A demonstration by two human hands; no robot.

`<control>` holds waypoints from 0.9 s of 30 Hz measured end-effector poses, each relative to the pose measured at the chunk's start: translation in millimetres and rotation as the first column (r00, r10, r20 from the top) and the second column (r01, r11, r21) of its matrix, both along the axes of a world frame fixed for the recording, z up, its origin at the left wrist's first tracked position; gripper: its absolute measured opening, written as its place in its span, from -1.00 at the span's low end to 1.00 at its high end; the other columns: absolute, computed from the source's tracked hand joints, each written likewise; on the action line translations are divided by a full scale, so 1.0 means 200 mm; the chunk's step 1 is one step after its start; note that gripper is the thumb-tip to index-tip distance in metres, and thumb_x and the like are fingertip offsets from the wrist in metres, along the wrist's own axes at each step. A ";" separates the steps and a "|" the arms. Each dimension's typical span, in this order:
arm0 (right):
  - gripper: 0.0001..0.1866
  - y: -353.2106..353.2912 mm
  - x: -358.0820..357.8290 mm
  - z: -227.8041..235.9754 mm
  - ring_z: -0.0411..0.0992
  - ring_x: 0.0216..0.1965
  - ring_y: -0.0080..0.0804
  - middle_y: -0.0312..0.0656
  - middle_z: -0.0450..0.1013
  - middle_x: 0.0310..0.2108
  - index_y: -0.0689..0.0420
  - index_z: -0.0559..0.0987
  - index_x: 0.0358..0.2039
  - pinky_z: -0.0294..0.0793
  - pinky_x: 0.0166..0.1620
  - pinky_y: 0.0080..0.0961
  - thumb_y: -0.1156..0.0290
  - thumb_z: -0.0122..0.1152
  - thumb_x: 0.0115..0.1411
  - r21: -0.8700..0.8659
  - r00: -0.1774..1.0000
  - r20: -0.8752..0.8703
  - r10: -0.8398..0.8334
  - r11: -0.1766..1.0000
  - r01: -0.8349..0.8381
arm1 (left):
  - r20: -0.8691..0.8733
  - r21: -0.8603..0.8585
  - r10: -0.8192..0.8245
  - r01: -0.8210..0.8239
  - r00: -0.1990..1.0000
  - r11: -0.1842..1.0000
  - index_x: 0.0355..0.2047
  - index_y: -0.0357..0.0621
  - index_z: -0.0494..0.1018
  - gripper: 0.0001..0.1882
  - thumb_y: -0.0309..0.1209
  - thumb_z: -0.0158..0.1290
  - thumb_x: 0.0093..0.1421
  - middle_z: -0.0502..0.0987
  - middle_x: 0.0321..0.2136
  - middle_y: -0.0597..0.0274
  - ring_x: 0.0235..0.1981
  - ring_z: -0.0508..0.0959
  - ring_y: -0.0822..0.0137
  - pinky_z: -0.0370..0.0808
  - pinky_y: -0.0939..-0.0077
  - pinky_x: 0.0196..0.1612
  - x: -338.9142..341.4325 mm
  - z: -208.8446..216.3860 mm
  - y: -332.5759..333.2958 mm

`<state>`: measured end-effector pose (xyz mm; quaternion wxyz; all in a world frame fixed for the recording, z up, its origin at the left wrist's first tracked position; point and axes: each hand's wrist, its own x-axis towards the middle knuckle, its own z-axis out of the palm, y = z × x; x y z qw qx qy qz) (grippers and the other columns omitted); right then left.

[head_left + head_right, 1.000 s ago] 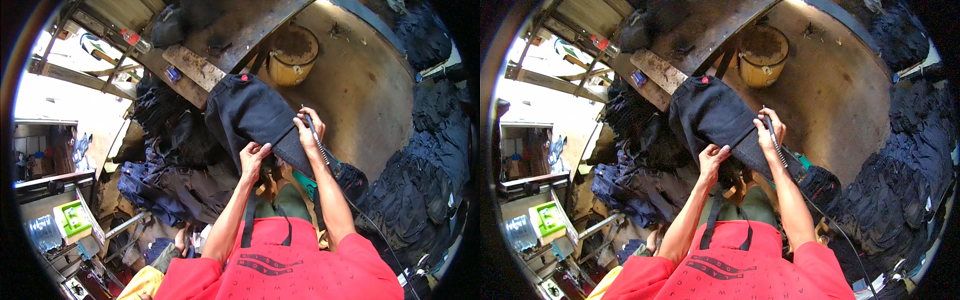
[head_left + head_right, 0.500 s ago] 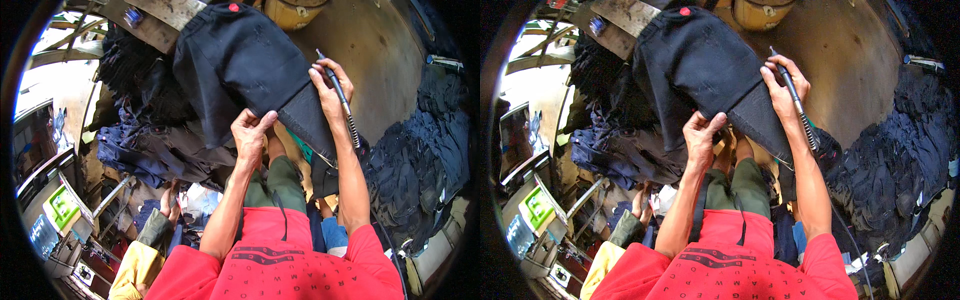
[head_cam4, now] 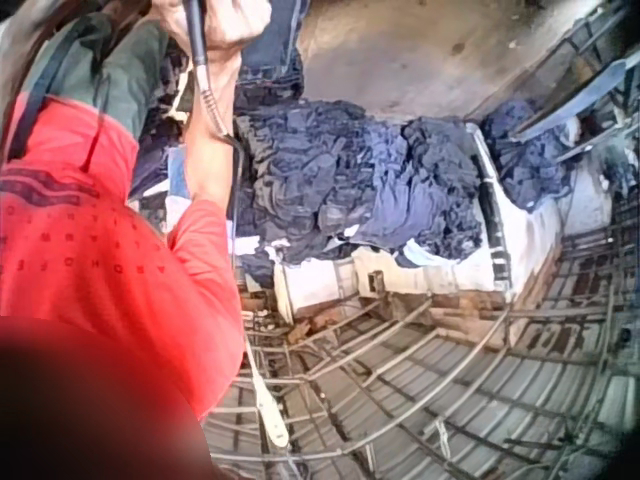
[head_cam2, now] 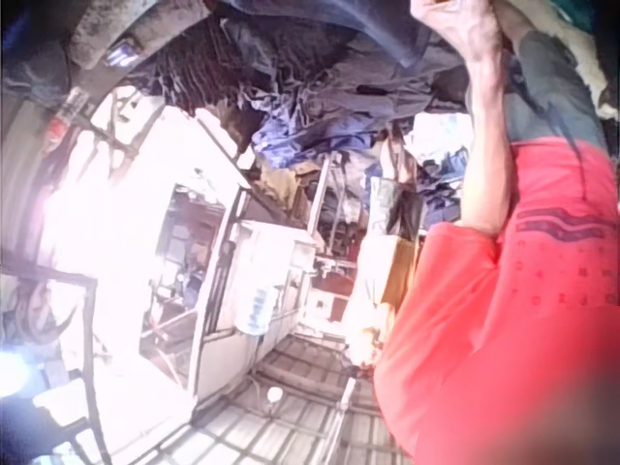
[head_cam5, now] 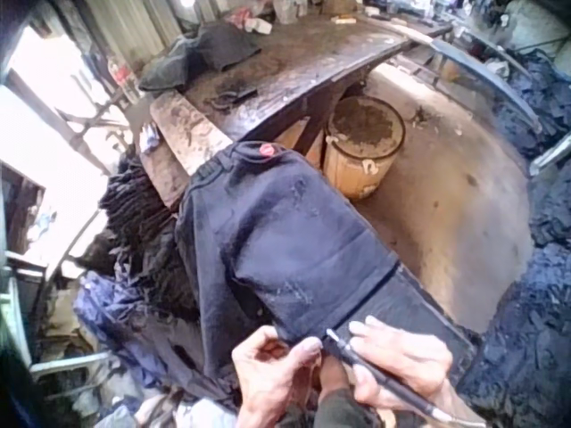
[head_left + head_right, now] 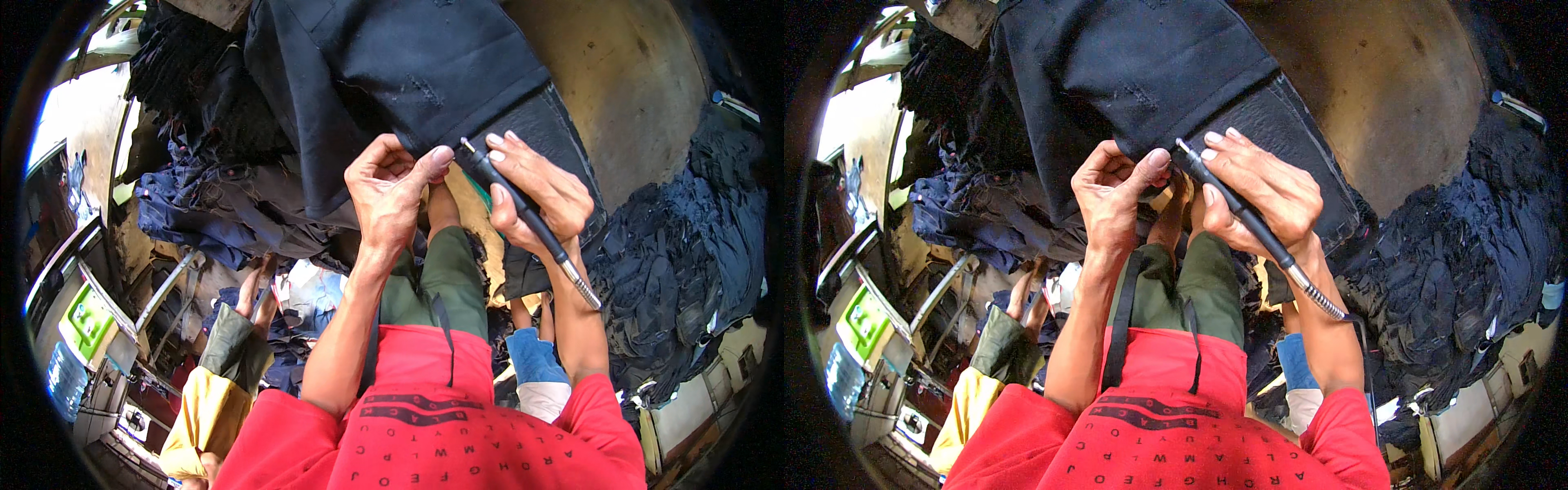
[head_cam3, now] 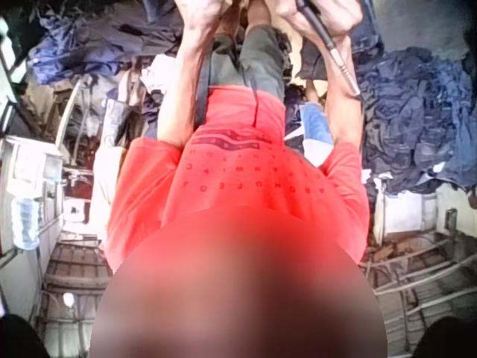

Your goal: The person uses a handheld rotary tool to distress the surface of black pants, creating worn patterns on the fabric. They repeatedly pick up pants from a pile, work on specific areas, and place them back down.

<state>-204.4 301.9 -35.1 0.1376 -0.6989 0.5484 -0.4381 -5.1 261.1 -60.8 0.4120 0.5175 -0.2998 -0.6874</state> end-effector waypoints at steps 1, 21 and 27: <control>-0.77 0.00 0.00 0.00 0.77 -0.10 -0.04 0.06 0.74 -0.26 0.33 0.77 -0.23 0.78 0.10 -0.10 0.56 0.41 0.07 0.004 1.000 0.015 0.001 1.000 -0.001 | 0.004 -0.007 -0.008 0.008 1.000 1.000 -0.28 -0.29 0.62 -0.81 -0.59 0.46 0.22 0.72 -0.41 0.21 -0.40 0.67 0.50 0.61 0.61 -0.27 0.00 -0.01 0.00; -0.72 0.00 0.02 -0.01 0.75 -0.04 0.10 0.23 0.72 -0.18 0.41 0.75 -0.12 0.74 0.15 -0.03 0.54 0.34 0.18 0.052 1.000 -0.004 0.029 0.998 -0.029 | -0.040 0.003 0.001 -0.001 0.999 1.000 -0.20 -0.31 0.64 -0.80 -0.63 0.44 0.23 0.74 -0.33 0.18 -0.34 0.69 0.48 0.63 0.62 -0.21 0.01 -0.04 0.00; -0.74 0.01 0.02 -0.01 0.77 -0.09 0.00 0.08 0.73 -0.24 0.34 0.79 -0.18 0.78 0.12 -0.08 0.57 0.40 0.08 0.074 0.999 -0.009 -0.040 0.996 0.040 | -0.032 -0.001 -0.017 0.017 0.999 1.000 -0.18 -0.31 0.64 -0.80 -0.64 0.44 0.22 0.74 -0.31 0.19 -0.33 0.69 0.48 0.63 0.60 -0.19 0.01 -0.04 0.00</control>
